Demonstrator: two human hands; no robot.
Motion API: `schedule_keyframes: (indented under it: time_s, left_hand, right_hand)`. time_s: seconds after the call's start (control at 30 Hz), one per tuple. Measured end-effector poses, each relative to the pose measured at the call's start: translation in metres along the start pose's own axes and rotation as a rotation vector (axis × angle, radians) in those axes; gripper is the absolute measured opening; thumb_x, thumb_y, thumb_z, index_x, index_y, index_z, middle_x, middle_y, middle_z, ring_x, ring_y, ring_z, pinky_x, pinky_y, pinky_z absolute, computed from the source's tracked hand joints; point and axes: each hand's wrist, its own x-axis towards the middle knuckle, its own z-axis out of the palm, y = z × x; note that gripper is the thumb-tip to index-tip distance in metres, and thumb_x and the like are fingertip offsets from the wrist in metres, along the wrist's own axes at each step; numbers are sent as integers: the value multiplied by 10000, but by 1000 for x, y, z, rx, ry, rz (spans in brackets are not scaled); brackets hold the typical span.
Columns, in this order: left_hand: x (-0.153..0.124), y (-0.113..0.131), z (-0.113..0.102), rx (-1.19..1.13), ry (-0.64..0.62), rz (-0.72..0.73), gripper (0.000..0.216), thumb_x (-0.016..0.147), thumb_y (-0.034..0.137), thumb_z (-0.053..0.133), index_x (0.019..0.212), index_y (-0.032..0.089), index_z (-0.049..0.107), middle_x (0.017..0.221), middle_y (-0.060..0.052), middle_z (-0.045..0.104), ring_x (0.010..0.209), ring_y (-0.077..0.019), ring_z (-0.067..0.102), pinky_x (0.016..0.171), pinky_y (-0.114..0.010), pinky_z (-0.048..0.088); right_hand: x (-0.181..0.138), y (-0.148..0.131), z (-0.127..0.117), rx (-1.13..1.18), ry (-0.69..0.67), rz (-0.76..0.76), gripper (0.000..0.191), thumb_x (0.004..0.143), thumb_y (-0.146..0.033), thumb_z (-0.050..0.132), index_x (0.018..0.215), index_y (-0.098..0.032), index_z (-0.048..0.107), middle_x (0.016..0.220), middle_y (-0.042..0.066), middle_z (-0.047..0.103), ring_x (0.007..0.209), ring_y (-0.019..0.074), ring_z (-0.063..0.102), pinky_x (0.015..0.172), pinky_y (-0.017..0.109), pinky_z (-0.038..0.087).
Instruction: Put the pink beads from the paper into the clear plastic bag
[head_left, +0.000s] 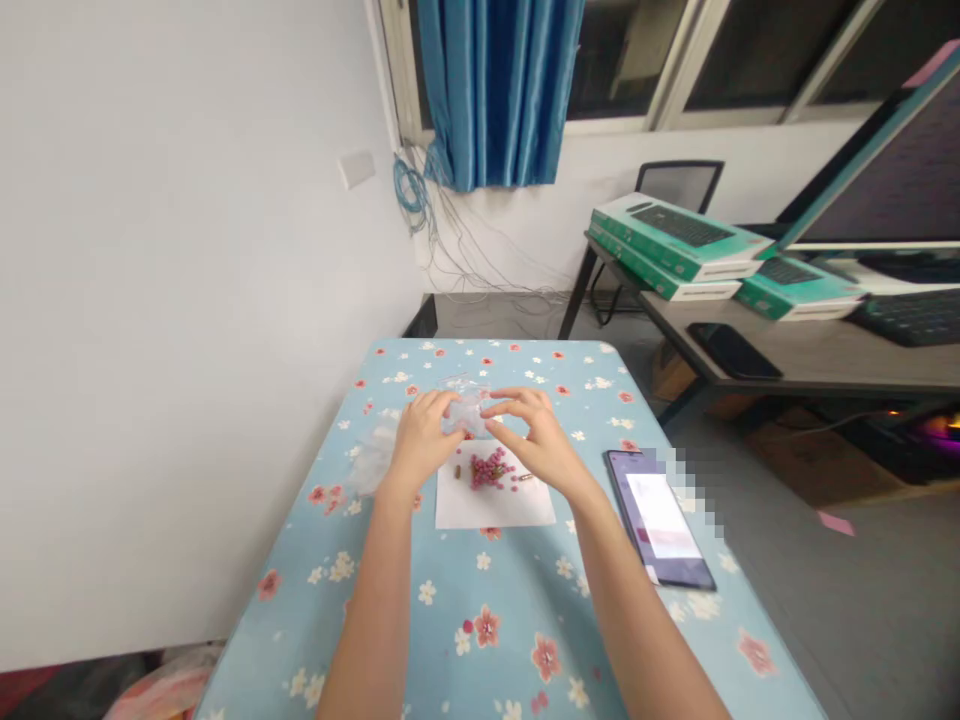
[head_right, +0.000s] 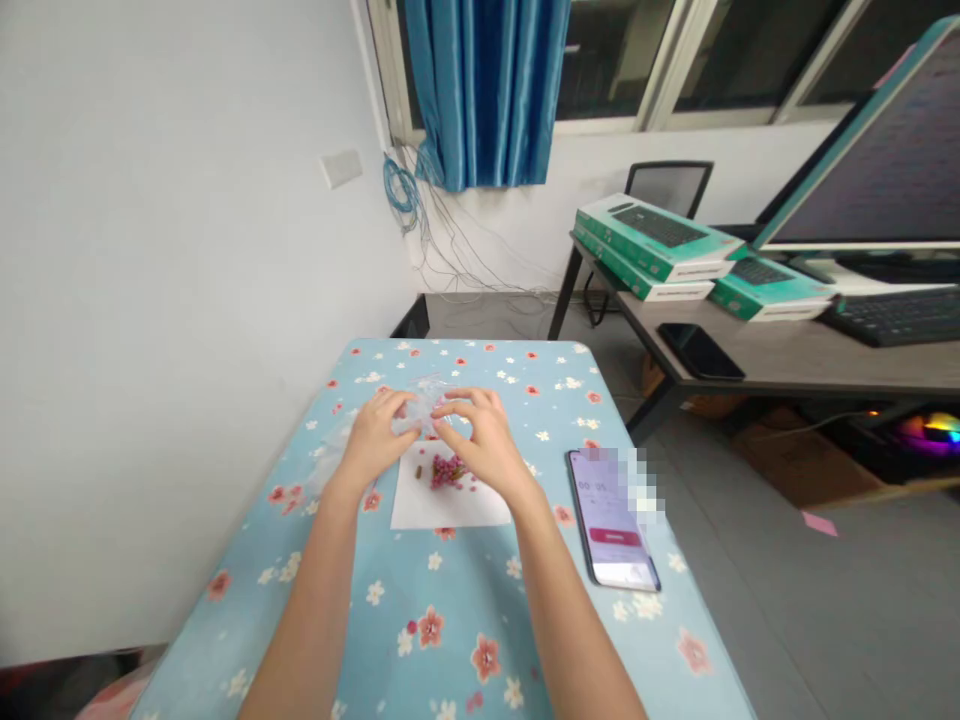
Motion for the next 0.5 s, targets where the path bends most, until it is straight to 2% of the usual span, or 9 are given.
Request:
schedule_keyframes:
  time_s: [0.13, 0.23, 0.33, 0.5]
  left_hand:
    - [-2, -2, 5, -9, -31, -8, 269, 733, 247, 642, 994, 210, 584, 875, -24, 615, 873, -214, 552, 816, -343, 423]
    - [-2, 0, 8, 0, -41, 6, 267, 736, 241, 642, 995, 202, 585, 900, -33, 626, 906, -224, 551, 820, -347, 418]
    - [-3, 1, 10, 11, -57, 21, 261, 733, 207, 631, 990, 197, 589, 872, -32, 620, 869, -220, 551, 778, -337, 419]
    - [-3, -1, 12, 35, -95, 10, 261, 735, 202, 629, 992, 184, 586, 856, -41, 608, 845, -222, 550, 727, -324, 413]
  right_hand:
    - [-1, 18, 23, -22, 1, 2, 215, 808, -386, 650, 935, -218, 695, 1014, 67, 612, 1022, 238, 506, 923, 409, 376]
    - [0, 19, 26, -46, -37, 41, 197, 811, -375, 647, 881, -201, 707, 818, 43, 578, 833, 203, 529, 779, 344, 411]
    - [2, 18, 27, -2, -80, 84, 145, 828, -308, 627, 795, -190, 707, 690, 6, 529, 687, 158, 508, 661, 289, 394]
    - [1, 17, 27, 127, -61, 93, 99, 807, -235, 632, 745, -178, 685, 718, 2, 559, 645, 125, 499, 644, 264, 400]
